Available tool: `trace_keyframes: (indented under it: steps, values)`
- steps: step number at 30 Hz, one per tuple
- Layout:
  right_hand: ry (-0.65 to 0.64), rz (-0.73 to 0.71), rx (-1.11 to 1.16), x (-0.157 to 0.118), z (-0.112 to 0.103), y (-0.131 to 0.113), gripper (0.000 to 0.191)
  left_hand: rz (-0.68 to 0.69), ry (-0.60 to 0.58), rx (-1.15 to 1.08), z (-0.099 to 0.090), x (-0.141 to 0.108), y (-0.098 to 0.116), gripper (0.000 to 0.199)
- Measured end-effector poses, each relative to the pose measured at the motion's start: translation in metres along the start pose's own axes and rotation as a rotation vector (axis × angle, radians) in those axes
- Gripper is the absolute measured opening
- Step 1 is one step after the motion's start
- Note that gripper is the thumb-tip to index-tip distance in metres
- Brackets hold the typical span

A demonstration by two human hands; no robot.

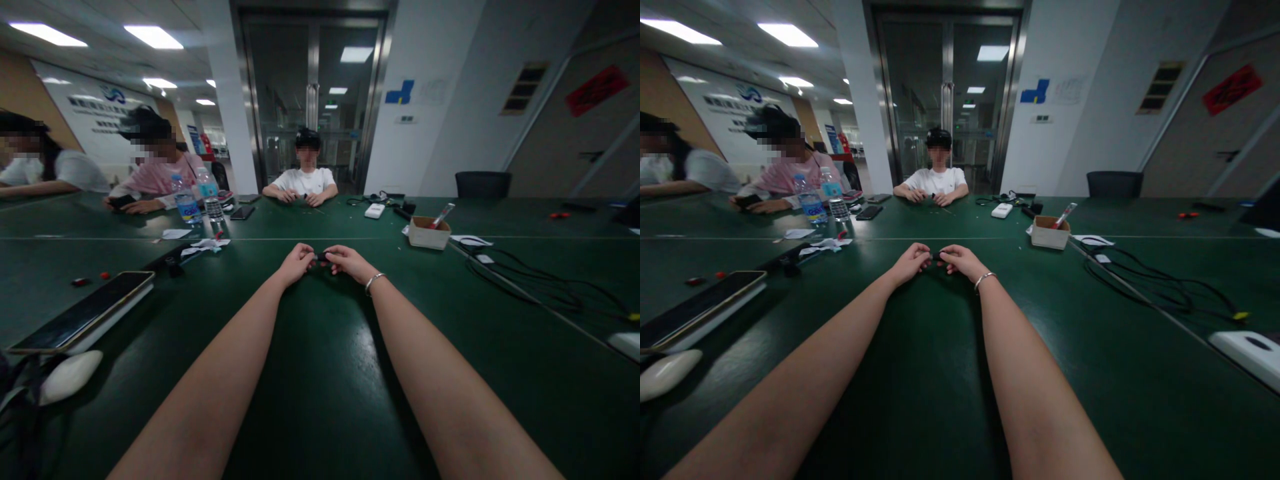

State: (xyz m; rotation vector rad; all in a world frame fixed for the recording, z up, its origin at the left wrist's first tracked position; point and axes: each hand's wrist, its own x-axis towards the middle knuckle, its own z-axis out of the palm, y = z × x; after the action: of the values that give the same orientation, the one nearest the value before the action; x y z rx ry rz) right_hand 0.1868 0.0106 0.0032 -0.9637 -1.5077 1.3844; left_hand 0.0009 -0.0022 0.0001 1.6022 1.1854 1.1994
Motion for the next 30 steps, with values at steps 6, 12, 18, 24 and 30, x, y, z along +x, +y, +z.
trace_keyframes:
  steps: [6, 12, 18, 24, 30]
  values:
    - [0.001, 0.003, 0.008, -0.001, 0.001, -0.001, 0.014, -0.005, -0.027, 0.003, 0.000, -0.001, 0.001, 0.018]
    - [0.007, 0.010, -0.001, -0.001, 0.002, -0.002, 0.013, -0.032, -0.024, -0.028, 0.001, 0.001, 0.001, 0.017]
    - [0.027, 0.020, -0.020, -0.005, 0.005, -0.006, 0.011, 0.002, -0.013, -0.024, 0.000, 0.002, -0.002, 0.014]
    - [0.076, 0.079, -0.097, -0.002, 0.012, -0.010, 0.010, 0.026, 0.009, -0.038, -0.001, 0.002, -0.007, 0.011]
    - [0.074, 0.159, -0.110, 0.002, 0.012, -0.014, 0.007, -0.029, -0.005, -0.121, -0.005, 0.005, -0.004, 0.019]
